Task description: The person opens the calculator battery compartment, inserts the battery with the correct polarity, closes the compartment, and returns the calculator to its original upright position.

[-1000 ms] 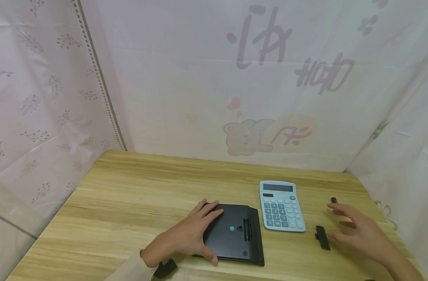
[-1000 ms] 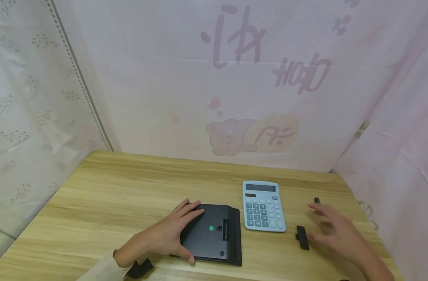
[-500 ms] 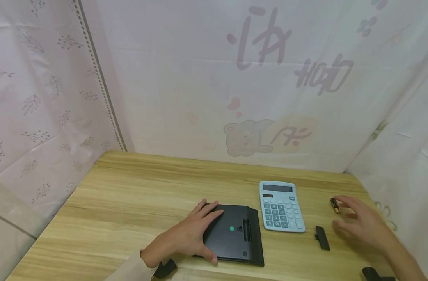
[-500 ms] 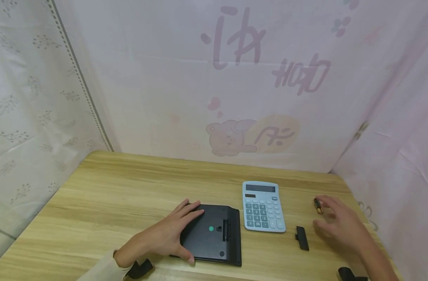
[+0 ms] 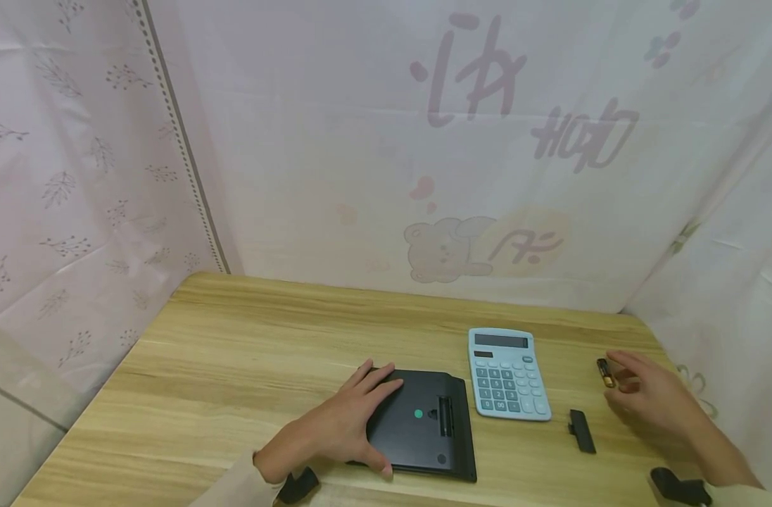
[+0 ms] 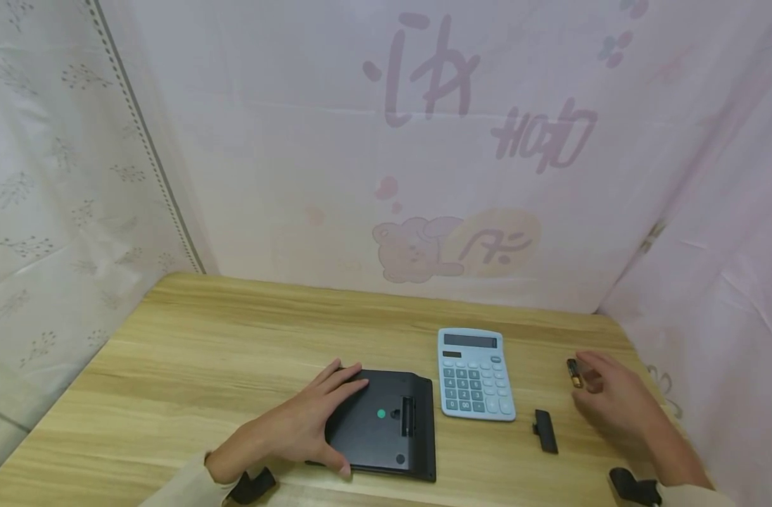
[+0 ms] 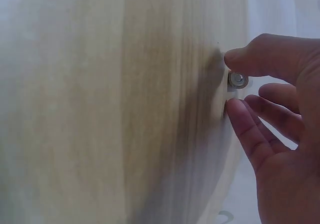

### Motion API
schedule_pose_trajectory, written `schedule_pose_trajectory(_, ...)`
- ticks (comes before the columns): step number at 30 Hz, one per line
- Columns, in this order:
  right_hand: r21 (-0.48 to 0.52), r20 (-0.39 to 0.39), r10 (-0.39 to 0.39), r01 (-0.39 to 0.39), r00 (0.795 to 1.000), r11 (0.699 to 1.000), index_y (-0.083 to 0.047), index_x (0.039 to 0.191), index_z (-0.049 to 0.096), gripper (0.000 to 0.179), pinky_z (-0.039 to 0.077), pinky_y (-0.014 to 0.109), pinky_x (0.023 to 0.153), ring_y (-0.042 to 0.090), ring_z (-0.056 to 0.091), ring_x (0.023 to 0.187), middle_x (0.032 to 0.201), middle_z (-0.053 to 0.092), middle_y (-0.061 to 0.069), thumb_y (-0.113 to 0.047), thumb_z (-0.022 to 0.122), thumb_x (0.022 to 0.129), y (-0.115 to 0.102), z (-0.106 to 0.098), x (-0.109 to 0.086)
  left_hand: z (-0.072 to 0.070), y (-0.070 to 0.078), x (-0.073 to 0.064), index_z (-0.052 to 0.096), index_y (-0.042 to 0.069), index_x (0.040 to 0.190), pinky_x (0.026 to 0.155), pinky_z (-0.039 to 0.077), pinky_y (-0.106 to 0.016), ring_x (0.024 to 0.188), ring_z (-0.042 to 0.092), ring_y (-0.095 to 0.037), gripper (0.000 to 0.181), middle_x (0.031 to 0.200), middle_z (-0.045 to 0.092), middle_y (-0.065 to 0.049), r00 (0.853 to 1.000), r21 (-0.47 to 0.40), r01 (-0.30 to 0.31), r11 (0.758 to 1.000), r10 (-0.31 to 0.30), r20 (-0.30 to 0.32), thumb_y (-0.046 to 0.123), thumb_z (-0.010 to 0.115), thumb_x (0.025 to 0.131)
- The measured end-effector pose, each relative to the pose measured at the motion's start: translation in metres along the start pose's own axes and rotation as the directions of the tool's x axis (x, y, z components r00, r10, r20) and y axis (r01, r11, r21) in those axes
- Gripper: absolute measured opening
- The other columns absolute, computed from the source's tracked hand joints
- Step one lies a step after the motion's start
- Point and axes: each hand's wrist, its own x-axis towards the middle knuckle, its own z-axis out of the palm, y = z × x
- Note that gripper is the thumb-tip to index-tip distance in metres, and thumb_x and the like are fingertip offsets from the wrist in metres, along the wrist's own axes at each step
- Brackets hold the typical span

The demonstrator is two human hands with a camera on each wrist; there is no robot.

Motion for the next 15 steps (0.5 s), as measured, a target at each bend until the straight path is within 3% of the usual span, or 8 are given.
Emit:
schedule_pose_trajectory(4, 0.011, 0.014, 0.004, -0.004, 1.0, 1.0, 0.023, 0.143, 0.052, 0.076, 0.062, 0.028, 0.071, 0.013, 0.073, 0.084, 0.128, 0.062, 0.04, -0.002, 0.092, 0.082, 0.0023, 0.0005, 0.0029, 0.0002, 0.0004, -0.0002, 0.039, 0.015, 0.172, 0.124, 0.033, -0.069, 0.168, 0.007, -0.043, 0.123, 0.183, 0.02, -0.007, 1.0, -0.002, -0.003, 1.0, 0.003, 0.002, 0.054, 0.102, 0.074)
schedule_pose_trajectory(10, 0.004, 0.019, 0.006, -0.007, 1.0, 1.0, 0.02, 0.143, 0.054, 0.076, 0.059, 0.027, 0.071, 0.017, 0.071, 0.088, 0.133, 0.06, 0.041, 0.001, 0.089, 0.078, 0.0035, 0.0, 0.0085, -0.0001, 0.0006, 0.0001, 0.039, 0.015, 0.172, 0.124, 0.033, -0.069, 0.168, 0.009, -0.044, 0.123, 0.183, 0.021, -0.007, 1.0, 0.002, -0.003, 1.0, 0.003, -0.002, 0.054, 0.103, 0.073)
schedule_pose_trajectory(15, -0.004, 0.01, -0.009, 0.009, 1.0, 1.0, 0.017, 0.14, 0.058, 0.072, 0.057, 0.028, 0.069, 0.013, 0.068, 0.088, 0.131, 0.061, 0.038, 0.001, 0.089, 0.077, 0.0045, 0.0017, 0.0104, -0.0006, 0.0005, 0.0, 0.039, 0.015, 0.172, 0.124, 0.033, -0.069, 0.168, 0.008, -0.043, 0.123, 0.183, 0.021, -0.007, 1.0, 0.002, 0.001, 1.0, -0.001, -0.001, 0.054, 0.103, 0.073)
